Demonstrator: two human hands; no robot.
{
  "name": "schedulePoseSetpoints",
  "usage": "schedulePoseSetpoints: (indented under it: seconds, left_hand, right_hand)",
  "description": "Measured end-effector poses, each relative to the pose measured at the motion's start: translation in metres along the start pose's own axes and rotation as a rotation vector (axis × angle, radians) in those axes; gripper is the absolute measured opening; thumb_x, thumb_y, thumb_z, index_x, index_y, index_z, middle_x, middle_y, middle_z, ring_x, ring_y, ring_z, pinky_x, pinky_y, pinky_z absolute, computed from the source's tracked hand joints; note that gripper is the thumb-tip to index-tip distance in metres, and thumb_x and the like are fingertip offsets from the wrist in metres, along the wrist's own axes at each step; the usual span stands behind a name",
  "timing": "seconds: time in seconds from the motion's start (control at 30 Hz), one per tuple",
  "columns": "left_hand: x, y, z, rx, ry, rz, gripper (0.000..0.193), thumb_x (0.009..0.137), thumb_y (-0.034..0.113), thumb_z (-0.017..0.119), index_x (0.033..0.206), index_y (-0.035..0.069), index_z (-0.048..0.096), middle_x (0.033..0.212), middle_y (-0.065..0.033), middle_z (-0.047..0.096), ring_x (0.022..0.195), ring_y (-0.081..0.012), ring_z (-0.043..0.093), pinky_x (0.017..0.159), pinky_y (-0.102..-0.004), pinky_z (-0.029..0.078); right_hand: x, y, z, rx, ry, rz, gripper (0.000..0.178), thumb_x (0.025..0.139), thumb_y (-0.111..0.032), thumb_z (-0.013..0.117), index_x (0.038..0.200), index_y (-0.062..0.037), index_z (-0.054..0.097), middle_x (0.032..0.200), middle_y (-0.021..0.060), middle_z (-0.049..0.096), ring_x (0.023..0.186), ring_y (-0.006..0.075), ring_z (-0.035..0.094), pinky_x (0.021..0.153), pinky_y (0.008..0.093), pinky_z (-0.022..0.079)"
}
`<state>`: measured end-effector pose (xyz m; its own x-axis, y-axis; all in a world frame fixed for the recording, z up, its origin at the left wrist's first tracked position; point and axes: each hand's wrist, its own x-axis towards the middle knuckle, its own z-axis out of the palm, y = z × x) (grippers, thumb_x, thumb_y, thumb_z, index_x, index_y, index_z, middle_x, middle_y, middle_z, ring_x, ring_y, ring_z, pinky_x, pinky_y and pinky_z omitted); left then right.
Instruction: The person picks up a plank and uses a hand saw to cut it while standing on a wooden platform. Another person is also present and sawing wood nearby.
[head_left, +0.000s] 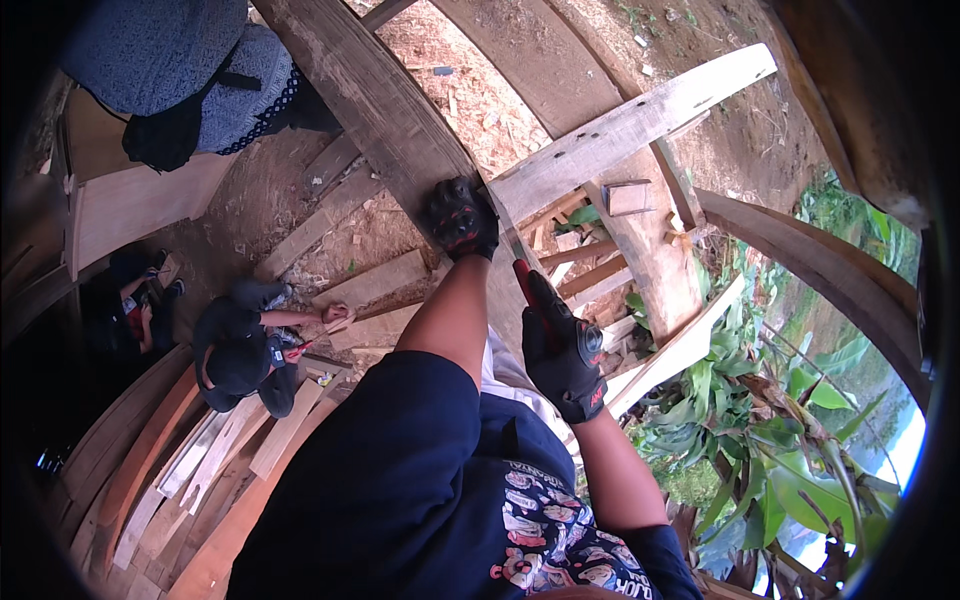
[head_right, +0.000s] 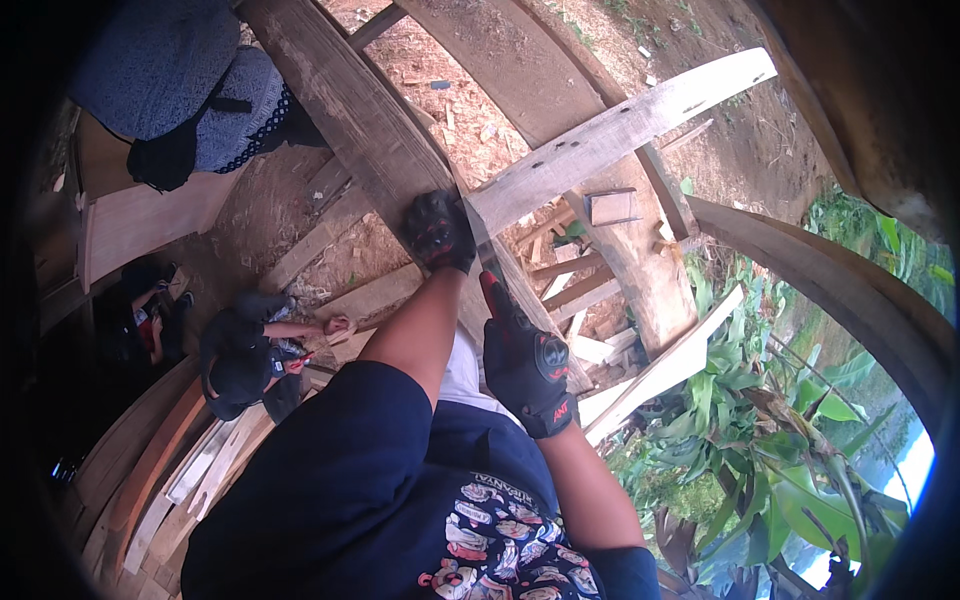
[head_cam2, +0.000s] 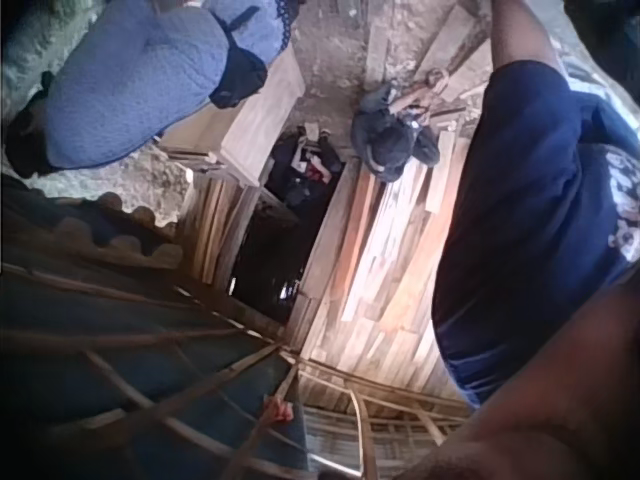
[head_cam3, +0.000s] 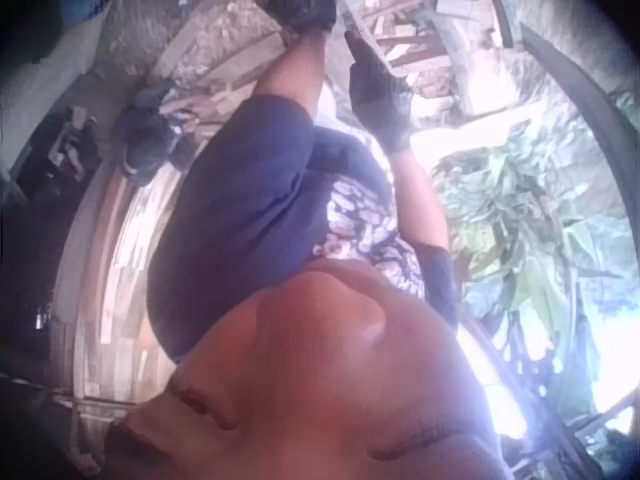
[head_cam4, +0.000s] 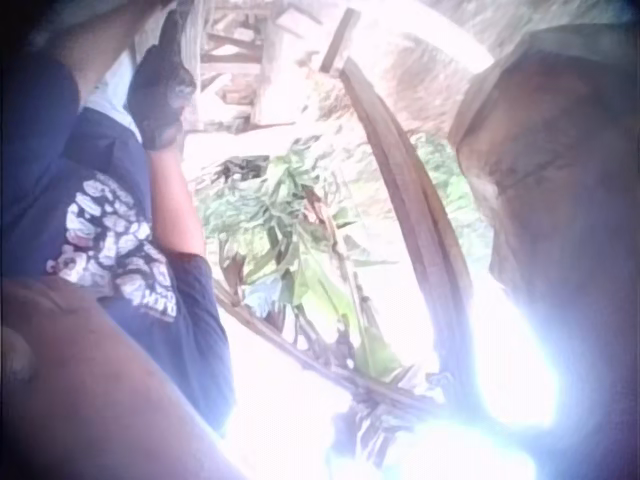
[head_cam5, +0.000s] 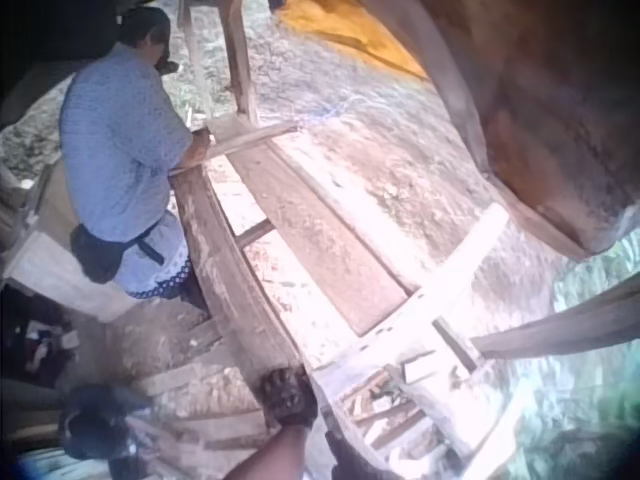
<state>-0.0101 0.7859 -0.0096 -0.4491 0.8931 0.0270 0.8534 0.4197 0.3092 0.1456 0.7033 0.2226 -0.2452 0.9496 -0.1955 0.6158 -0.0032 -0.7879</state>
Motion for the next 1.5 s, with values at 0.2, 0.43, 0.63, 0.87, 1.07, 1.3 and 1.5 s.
schedulePoseSetpoints:
  seconds: [0.2,0.43,0.63,0.87,1.07,1.3,1.5]
  left_hand:
    - [-0.009,-0.018,0.035,0.103,0.112,0.045,0.033,0.094,0.033,0.066,0.120,0.013,0.067,0.125,-0.0169,0.064,0.121,-0.0396,0.059,0.107,-0.0563,0.045]
    - [-0.008,-0.007,0.020,0.088,0.056,0.084,0.038,0.096,0.038,0.065,0.124,0.012,0.065,0.128,-0.0166,0.064,0.122,-0.0391,0.060,0.106,-0.0551,0.046]
    - [-0.006,-0.012,0.012,0.114,0.038,0.099,0.040,0.097,0.039,0.063,0.126,0.011,0.064,0.128,-0.0165,0.064,0.123,-0.0389,0.060,0.105,-0.0540,0.047]
    - [-0.009,-0.014,0.031,0.190,0.120,0.107,0.043,0.098,0.041,0.062,0.128,0.010,0.062,0.129,-0.0164,0.064,0.123,-0.0383,0.061,0.104,-0.0522,0.049]
    - [-0.001,-0.005,0.027,0.204,0.001,0.108,0.038,0.097,0.036,0.062,0.125,0.010,0.063,0.128,-0.0154,0.064,0.122,-0.0362,0.061,0.103,-0.0518,0.047]
    - [0.008,0.034,-0.005,0.091,-0.156,0.013,0.030,0.094,0.033,0.064,0.116,0.012,0.065,0.123,-0.0114,0.065,0.120,-0.0353,0.061,0.103,-0.0515,0.046]
    - [0.003,0.005,0.039,0.135,-0.022,0.096,0.030,0.092,0.036,0.064,0.114,0.016,0.062,0.116,-0.0101,0.062,0.116,-0.0339,0.060,0.101,-0.0507,0.047]
  right_hand:
    - [0.059,0.028,0.023,-0.028,0.011,-0.008,0.050,0.101,-0.007,0.059,0.151,-0.0127,0.062,0.128,0.0195,0.075,0.108,0.0372,0.076,0.089,0.0443,0.061]
    - [0.099,0.067,0.068,0.037,0.036,-0.036,0.046,0.103,-0.019,0.062,0.148,-0.0139,0.064,0.131,0.0204,0.073,0.115,0.0391,0.074,0.096,0.0437,0.060]
    - [0.089,0.065,0.073,0.065,0.025,0.001,0.055,0.102,-0.022,0.064,0.156,-0.0177,0.057,0.136,0.0195,0.071,0.121,0.0392,0.071,0.102,0.0439,0.057]
    - [0.092,0.076,0.065,0.100,-0.021,-0.065,0.061,0.100,-0.028,0.063,0.160,-0.0199,0.052,0.140,0.0156,0.070,0.120,0.0378,0.071,0.100,0.0461,0.058]
    - [0.057,0.096,0.074,0.110,0.165,-0.115,0.049,0.105,-0.022,0.065,0.153,-0.0128,0.060,0.134,0.0233,0.072,0.120,0.0408,0.072,0.097,0.0469,0.059]
    - [0.067,0.089,0.051,0.083,0.142,-0.029,0.047,0.106,-0.020,0.063,0.152,-0.0106,0.060,0.131,0.0262,0.072,0.118,0.0431,0.072,0.095,0.0475,0.059]
    - [0.088,0.031,0.044,0.073,0.108,0.044,0.048,0.106,-0.023,0.061,0.151,-0.0096,0.060,0.131,0.0269,0.071,0.117,0.0434,0.071,0.096,0.0485,0.057]
